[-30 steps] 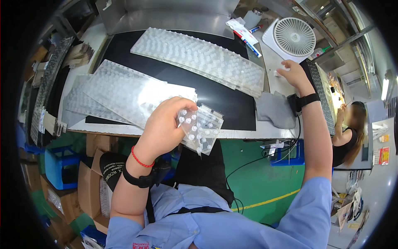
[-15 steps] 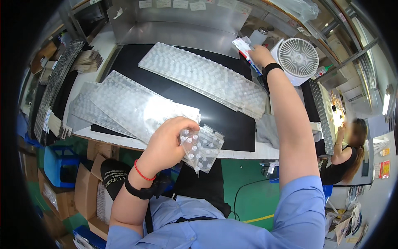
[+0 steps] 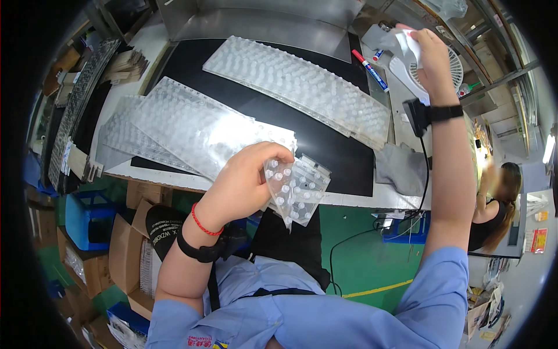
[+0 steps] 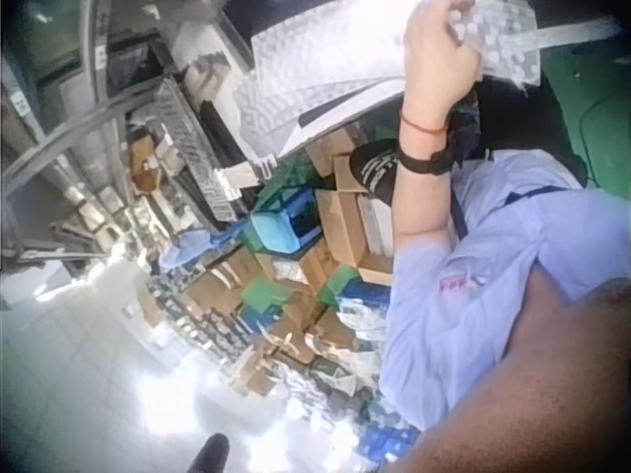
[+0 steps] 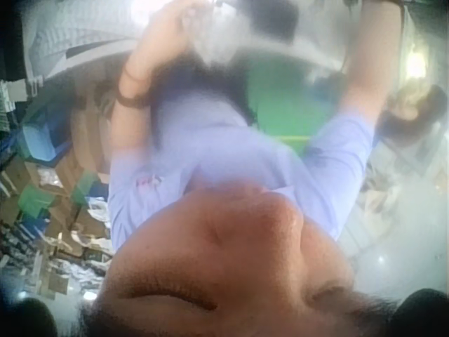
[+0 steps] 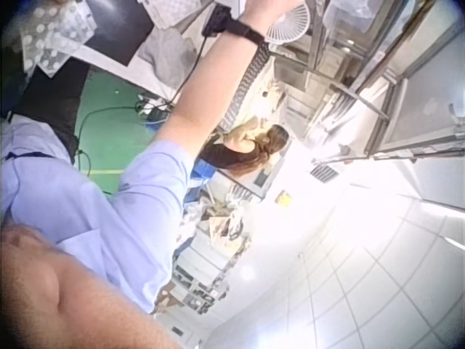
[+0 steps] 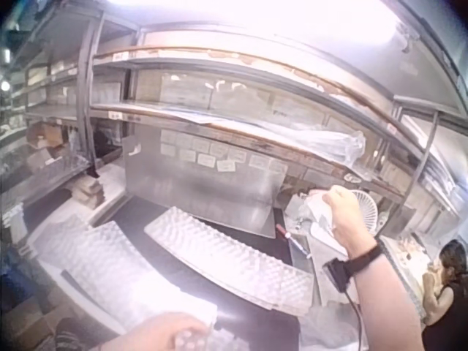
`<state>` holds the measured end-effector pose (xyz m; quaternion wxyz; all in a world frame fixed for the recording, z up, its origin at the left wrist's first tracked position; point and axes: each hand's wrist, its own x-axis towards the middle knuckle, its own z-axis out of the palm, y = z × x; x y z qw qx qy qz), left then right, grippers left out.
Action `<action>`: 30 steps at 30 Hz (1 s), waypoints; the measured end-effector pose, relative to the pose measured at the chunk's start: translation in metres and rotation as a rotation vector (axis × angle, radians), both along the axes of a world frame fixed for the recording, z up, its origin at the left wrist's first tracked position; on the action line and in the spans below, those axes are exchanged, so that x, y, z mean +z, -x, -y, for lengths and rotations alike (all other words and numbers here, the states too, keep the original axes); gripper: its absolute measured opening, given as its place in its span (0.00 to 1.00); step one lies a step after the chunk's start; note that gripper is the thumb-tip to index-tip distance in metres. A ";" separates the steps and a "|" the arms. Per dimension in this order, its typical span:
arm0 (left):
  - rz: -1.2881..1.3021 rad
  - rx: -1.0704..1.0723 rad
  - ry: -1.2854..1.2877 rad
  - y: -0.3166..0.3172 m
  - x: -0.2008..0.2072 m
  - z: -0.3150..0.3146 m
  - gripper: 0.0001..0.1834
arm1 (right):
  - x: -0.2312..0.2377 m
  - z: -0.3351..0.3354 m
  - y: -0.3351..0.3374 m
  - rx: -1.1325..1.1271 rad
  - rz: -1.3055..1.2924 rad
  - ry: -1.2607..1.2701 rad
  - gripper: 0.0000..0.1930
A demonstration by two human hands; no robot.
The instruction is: Unpacking and inspecting layers of internal keyboard membrane or protective components at an assembly station.
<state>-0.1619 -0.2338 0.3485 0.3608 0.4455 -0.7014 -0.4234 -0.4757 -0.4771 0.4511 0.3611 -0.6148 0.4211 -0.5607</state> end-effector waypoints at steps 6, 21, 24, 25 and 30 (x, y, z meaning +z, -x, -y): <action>-0.019 -0.031 -0.019 -0.004 0.001 -0.001 0.15 | -0.011 -0.117 -0.053 0.168 -0.650 0.307 0.06; -0.064 -0.014 0.012 -0.008 -0.006 -0.007 0.13 | -0.030 -0.230 -0.004 1.050 -1.197 -0.314 0.10; -0.058 0.001 0.041 -0.005 -0.006 -0.008 0.12 | -0.009 -0.217 -0.029 0.784 -1.175 0.084 0.12; -0.059 0.023 0.038 -0.006 -0.005 -0.009 0.12 | -0.016 -0.210 -0.042 0.620 -1.077 0.217 0.11; -0.091 0.003 -0.005 -0.004 -0.007 -0.007 0.12 | -0.078 -0.183 -0.067 0.404 -0.992 0.242 0.10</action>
